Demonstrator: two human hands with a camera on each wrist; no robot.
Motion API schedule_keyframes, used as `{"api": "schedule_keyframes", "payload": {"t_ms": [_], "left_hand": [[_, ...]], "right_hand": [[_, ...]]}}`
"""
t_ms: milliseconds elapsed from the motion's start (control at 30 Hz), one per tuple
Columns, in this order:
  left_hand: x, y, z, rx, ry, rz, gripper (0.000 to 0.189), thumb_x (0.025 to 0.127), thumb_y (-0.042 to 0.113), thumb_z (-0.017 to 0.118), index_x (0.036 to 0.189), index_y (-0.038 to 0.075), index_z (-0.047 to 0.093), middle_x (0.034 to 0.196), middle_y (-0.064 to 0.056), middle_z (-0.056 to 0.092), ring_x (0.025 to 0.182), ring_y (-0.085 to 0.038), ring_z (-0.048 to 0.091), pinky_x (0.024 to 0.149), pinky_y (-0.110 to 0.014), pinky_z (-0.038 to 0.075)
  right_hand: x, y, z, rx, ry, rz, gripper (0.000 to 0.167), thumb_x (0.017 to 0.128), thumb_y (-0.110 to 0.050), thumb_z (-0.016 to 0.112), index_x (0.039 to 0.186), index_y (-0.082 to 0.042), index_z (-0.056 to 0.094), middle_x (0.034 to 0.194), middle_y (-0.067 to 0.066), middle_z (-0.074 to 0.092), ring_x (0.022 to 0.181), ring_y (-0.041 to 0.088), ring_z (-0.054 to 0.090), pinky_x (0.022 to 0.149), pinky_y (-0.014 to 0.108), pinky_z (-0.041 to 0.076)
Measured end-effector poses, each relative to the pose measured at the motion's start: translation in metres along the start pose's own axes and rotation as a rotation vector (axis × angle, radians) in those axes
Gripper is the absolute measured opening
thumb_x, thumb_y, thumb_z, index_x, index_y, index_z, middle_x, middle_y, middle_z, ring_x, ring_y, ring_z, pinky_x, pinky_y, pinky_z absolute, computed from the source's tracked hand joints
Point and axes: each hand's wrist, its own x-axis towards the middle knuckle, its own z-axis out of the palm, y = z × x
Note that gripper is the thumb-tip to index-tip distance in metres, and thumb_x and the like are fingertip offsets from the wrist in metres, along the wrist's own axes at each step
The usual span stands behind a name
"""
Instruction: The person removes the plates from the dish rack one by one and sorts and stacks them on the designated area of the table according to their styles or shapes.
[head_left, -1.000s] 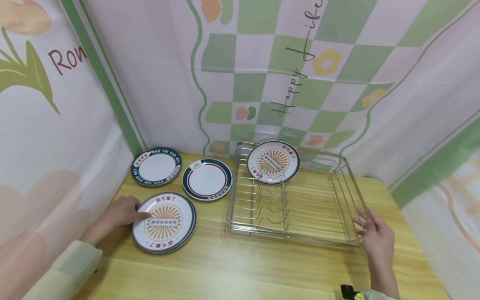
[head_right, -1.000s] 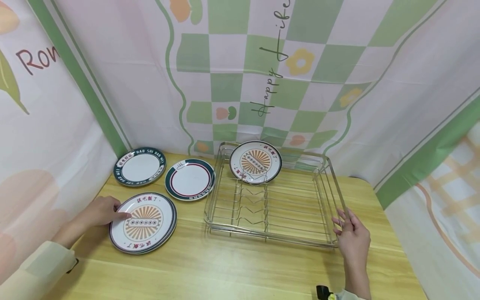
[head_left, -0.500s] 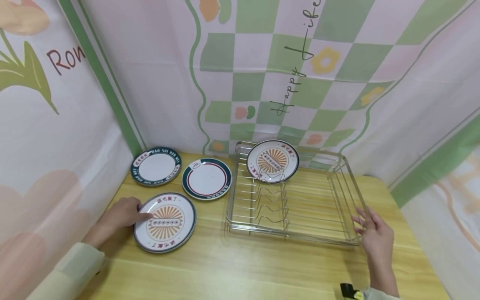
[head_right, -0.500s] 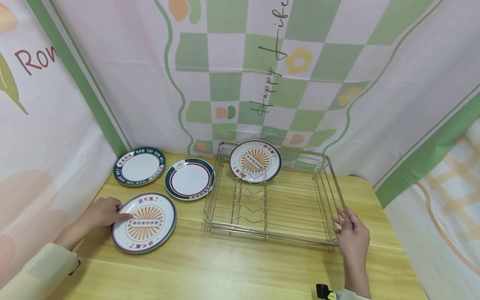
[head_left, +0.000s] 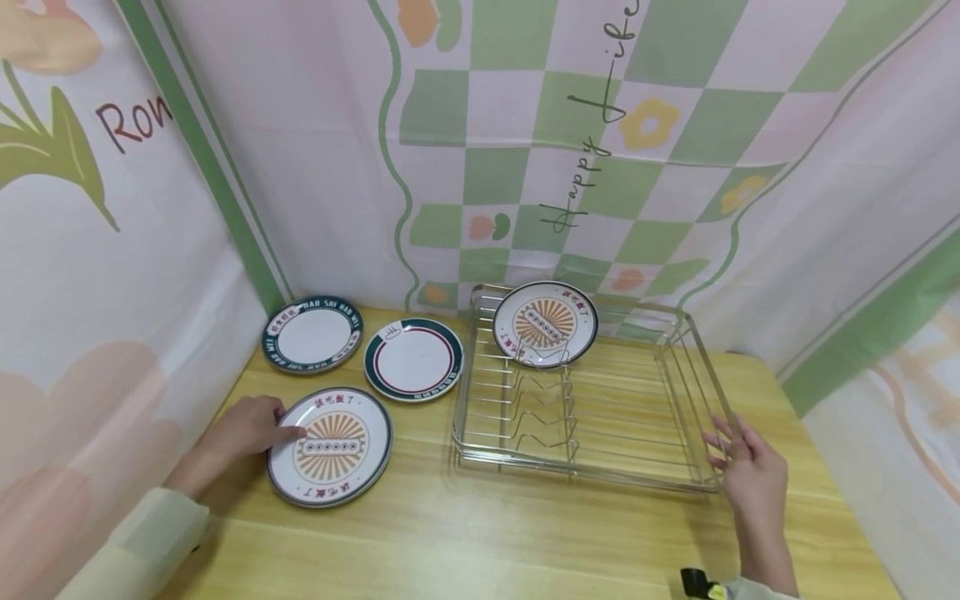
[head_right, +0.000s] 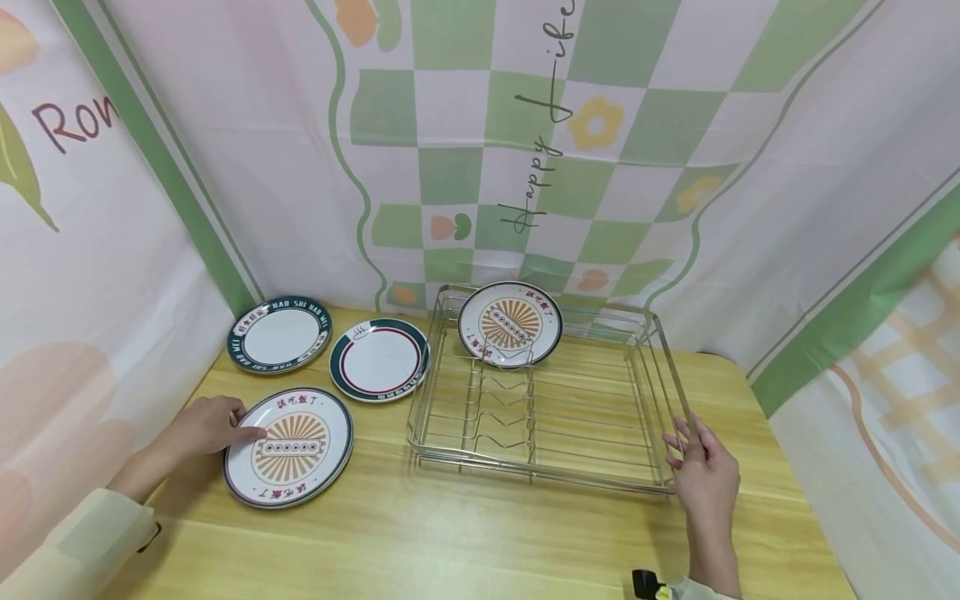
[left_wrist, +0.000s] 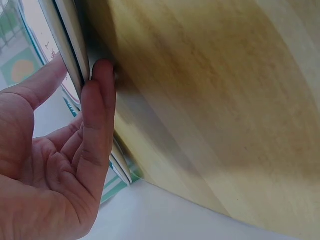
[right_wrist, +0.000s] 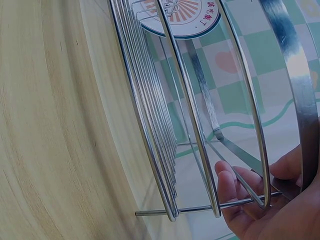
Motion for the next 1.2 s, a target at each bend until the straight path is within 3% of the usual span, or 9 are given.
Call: {"api": "schedule_keyframes", "payload": {"t_ms": [167,267,333,467,533,600,833,1067,1200], "left_hand": [[0.001,-0.003,-0.006,0.000,0.014,0.032,0.035,0.093,0.033,0.080,0.091,0.001,0.068,0.076,-0.005,0.065,0.071,-0.021,0.058,0.063,-0.032,0.050],[0.002,-0.003,-0.013,0.017,0.026,0.030,0.036,0.095,0.037,0.077,0.093,0.002,0.069,0.079,-0.006,0.067,0.074,-0.022,0.059,0.065,-0.034,0.049],[0.003,-0.001,-0.019,0.036,0.045,0.028,0.039,0.097,0.040,0.075,0.095,0.002,0.069,0.084,-0.009,0.068,0.078,-0.025,0.061,0.067,-0.038,0.050],[0.008,0.008,-0.028,0.059,0.114,0.064,0.043,0.099,0.043,0.072,0.103,0.001,0.072,0.098,-0.017,0.073,0.088,-0.034,0.067,0.074,-0.049,0.054],[0.011,0.015,-0.032,0.061,0.153,0.095,0.042,0.099,0.042,0.072,0.107,0.001,0.072,0.104,-0.020,0.073,0.093,-0.038,0.068,0.077,-0.054,0.055],[0.015,0.024,-0.036,0.052,0.194,0.124,0.040,0.100,0.041,0.071,0.109,0.002,0.072,0.108,-0.021,0.073,0.097,-0.040,0.068,0.079,-0.056,0.054],[0.029,0.069,-0.053,0.063,0.304,0.245,0.041,0.099,0.037,0.075,0.117,0.001,0.072,0.118,-0.022,0.074,0.107,-0.042,0.069,0.089,-0.059,0.054],[0.043,0.137,-0.076,0.112,0.273,0.302,0.042,0.100,0.035,0.074,0.128,0.004,0.069,0.125,-0.019,0.072,0.113,-0.037,0.068,0.097,-0.055,0.054],[0.057,0.171,-0.082,0.091,0.259,0.398,0.041,0.099,0.035,0.076,0.126,0.005,0.069,0.125,-0.017,0.072,0.113,-0.034,0.067,0.097,-0.051,0.055]], "right_hand": [[-0.001,0.000,0.000,0.001,0.002,-0.022,0.048,0.115,-0.010,0.037,0.162,-0.002,0.033,0.111,-0.027,0.067,0.082,-0.010,0.068,0.070,0.014,0.057],[-0.001,-0.001,0.000,0.007,0.004,-0.024,0.048,0.114,-0.009,0.036,0.162,-0.001,0.033,0.108,-0.027,0.066,0.082,-0.010,0.068,0.069,0.014,0.057],[-0.001,-0.001,0.000,-0.010,0.002,-0.027,0.048,0.114,-0.010,0.036,0.162,-0.002,0.033,0.118,-0.023,0.068,0.082,-0.010,0.068,0.070,0.014,0.057],[-0.001,-0.001,-0.001,-0.053,0.002,-0.028,0.048,0.115,-0.010,0.035,0.162,-0.003,0.033,0.145,-0.002,0.062,0.084,-0.011,0.067,0.072,0.014,0.058],[-0.002,0.000,-0.001,-0.064,-0.002,-0.032,0.048,0.115,-0.010,0.035,0.162,-0.002,0.032,0.149,0.005,0.058,0.085,-0.011,0.067,0.073,0.015,0.058],[-0.002,0.000,-0.002,-0.060,-0.001,-0.033,0.048,0.115,-0.010,0.035,0.162,-0.002,0.032,0.147,0.000,0.060,0.085,-0.011,0.068,0.073,0.014,0.058],[-0.003,0.001,-0.002,-0.019,-0.009,-0.035,0.049,0.114,-0.009,0.036,0.162,0.000,0.032,0.142,-0.005,0.063,0.085,-0.009,0.069,0.072,0.015,0.058],[-0.001,0.000,0.001,-0.101,-0.002,-0.030,0.049,0.115,-0.009,0.033,0.163,-0.004,0.032,0.152,0.015,0.053,0.084,-0.012,0.066,0.073,0.015,0.058],[0.000,-0.001,0.001,-0.112,-0.010,-0.048,0.049,0.115,-0.009,0.033,0.163,-0.003,0.031,0.153,0.017,0.052,0.084,-0.013,0.066,0.074,0.015,0.058]]}}
